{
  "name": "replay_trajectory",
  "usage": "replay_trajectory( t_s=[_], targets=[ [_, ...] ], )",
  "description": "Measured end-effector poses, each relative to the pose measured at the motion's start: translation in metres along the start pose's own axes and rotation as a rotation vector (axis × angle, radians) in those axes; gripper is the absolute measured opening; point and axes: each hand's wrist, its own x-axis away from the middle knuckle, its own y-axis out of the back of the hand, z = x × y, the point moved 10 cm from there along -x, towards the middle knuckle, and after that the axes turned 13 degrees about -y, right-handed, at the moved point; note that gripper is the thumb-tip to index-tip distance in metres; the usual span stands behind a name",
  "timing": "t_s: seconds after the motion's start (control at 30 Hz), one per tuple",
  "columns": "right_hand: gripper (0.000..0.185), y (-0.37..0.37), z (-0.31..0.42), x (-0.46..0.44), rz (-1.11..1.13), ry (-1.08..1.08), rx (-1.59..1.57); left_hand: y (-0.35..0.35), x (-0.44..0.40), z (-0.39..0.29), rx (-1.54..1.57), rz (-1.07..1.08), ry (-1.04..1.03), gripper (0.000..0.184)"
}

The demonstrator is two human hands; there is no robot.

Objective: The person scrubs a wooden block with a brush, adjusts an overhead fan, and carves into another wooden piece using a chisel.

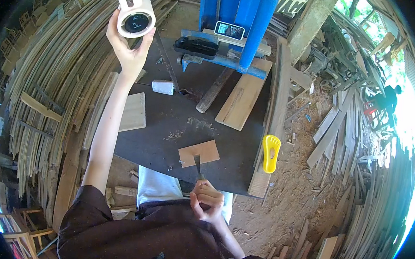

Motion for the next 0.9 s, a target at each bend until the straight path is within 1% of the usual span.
replay_trajectory(
  t_s=[0.07,0.17,0.27,0.37,0.5,0.6,0.67,0.9],
  targets=[
    [0.029,-0.001,0.001,-0.001,-0.004,0.009,0.004,-0.003,0.003,0.006,0.100,-0.022,0.074,0.091],
    [0.029,0.000,0.002,-0.001,-0.002,0.014,0.005,-0.002,0.011,0.015,0.128,-0.050,0.092,0.089],
    [0.028,-0.001,0.003,-0.002,0.009,0.014,0.004,-0.002,0.008,0.013,0.146,-0.033,0.118,0.088],
    [0.028,-0.001,0.003,-0.001,0.008,0.017,0.006,-0.003,0.009,0.013,0.094,0.011,0.069,0.088],
    [0.028,-0.001,0.004,-0.002,0.006,0.022,0.006,-0.005,0.008,0.013,0.129,0.007,0.076,0.087],
    [0.028,0.000,0.002,0.000,0.002,0.018,0.001,-0.007,0.003,0.006,0.151,-0.008,0.041,0.086],
    [0.028,0.000,0.000,0.000,0.005,0.019,-0.002,-0.009,-0.001,0.002,0.266,-0.037,0.024,0.088],
    [0.029,-0.001,0.002,-0.001,0.019,0.028,0.006,-0.009,0.007,0.003,0.181,-0.010,0.031,0.091]
  ],
)
